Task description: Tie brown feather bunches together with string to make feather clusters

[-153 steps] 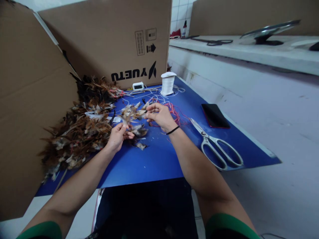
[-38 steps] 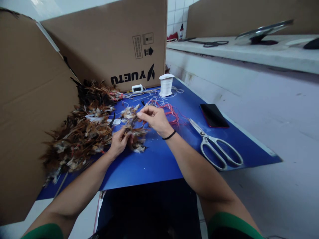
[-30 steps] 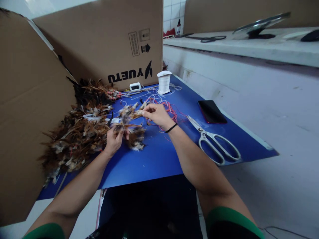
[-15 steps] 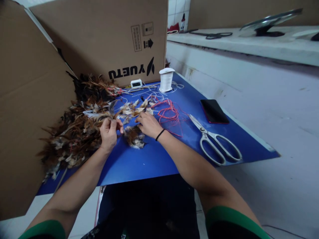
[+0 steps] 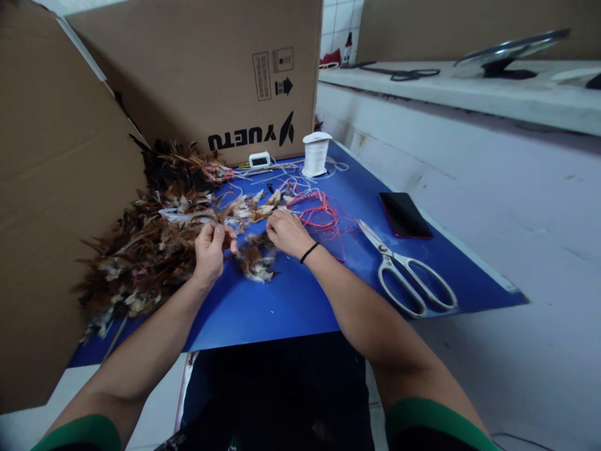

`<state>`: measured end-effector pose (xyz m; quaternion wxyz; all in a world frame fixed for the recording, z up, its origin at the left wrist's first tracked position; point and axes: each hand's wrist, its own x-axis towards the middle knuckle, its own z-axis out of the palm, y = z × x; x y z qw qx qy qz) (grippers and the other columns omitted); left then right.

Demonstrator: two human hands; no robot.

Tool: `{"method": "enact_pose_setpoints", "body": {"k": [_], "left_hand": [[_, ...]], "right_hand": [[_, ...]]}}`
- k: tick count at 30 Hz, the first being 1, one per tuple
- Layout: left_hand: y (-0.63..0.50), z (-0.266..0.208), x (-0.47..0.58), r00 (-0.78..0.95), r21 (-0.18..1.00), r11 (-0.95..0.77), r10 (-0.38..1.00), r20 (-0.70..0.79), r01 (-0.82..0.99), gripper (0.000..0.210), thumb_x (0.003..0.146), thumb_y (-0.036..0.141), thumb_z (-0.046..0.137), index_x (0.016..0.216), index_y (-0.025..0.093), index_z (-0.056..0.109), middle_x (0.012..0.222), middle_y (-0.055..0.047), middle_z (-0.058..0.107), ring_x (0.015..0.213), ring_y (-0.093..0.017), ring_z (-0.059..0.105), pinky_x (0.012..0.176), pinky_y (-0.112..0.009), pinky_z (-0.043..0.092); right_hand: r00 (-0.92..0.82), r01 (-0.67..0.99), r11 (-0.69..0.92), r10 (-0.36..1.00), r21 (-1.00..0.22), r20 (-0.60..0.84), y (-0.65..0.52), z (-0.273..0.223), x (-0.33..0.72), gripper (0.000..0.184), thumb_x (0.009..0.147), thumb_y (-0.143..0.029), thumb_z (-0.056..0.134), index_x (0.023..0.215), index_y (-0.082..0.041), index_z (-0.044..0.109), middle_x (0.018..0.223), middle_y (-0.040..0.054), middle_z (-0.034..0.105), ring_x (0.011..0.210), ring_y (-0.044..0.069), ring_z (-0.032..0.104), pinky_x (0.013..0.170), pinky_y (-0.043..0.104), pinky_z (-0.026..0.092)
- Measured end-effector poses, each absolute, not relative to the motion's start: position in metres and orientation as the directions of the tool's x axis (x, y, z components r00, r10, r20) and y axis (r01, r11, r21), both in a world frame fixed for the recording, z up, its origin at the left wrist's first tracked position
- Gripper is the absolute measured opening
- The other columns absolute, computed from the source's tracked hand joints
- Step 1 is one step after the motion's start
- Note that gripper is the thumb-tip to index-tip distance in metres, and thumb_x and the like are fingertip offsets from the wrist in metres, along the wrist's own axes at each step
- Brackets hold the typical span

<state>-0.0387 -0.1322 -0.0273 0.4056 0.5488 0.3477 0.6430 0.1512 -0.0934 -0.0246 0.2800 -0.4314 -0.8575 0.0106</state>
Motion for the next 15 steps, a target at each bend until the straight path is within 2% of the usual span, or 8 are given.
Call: {"method": "enact_pose_setpoints", "body": {"k": [4,7,10,15], "left_hand": [[-0.132,-0.029,-0.037,-0.029,0.929,-0.314,0.949,0.315,-0.194,0.027,0.08,0.042,0.058,0.074,0.018,0.048,0.076,0.001,0.062,0.046,-0.005,0.054,0.043,-0.018,0.043],[-0.134,-0.031,-0.034,0.032,0.956,-0.219,0.973,0.23,-0.195,0.027,0.078,0.043,0.059,0.076,0.018,0.049,0.066,0.002,0.061,0.047,-0.008,0.058,0.045,-0.019,0.046],[-0.135,-0.032,-0.033,0.081,0.967,-0.165,0.98,0.183,-0.194,0.027,0.078,0.043,0.059,0.076,0.018,0.048,0.054,0.004,0.056,0.049,-0.012,0.061,0.046,-0.022,0.049],[-0.135,-0.035,-0.031,0.119,0.974,-0.107,0.984,0.132,-0.2,0.027,0.077,0.042,0.06,0.075,0.018,0.048,0.058,0.003,0.059,0.056,-0.015,0.064,0.056,-0.028,0.054]], "right_hand": [[-0.423,0.633,0.66,0.733,-0.406,0.533,-0.093,-0.019,0.154,0.01,0.075,-0.011,0.049,0.07,-0.016,0.055,0.074,0.0042,0.058,0.073,0.015,0.051,0.072,0.027,0.039],[-0.4,0.555,0.66,0.746,-0.507,0.533,-0.098,-0.013,0.153,0.009,0.075,-0.011,0.049,0.071,-0.017,0.055,0.072,0.0022,0.059,0.068,0.013,0.052,0.068,0.025,0.039],[-0.387,0.517,0.661,0.748,-0.544,0.539,-0.103,-0.008,0.151,0.008,0.078,-0.013,0.049,0.074,-0.017,0.056,0.071,0.001,0.059,0.066,0.012,0.053,0.065,0.024,0.038],[-0.395,0.464,0.678,0.734,-0.57,0.552,-0.107,-0.007,0.146,0.009,0.081,-0.016,0.049,0.08,-0.016,0.058,0.077,0.0022,0.062,0.069,0.012,0.054,0.065,0.023,0.039]]}}
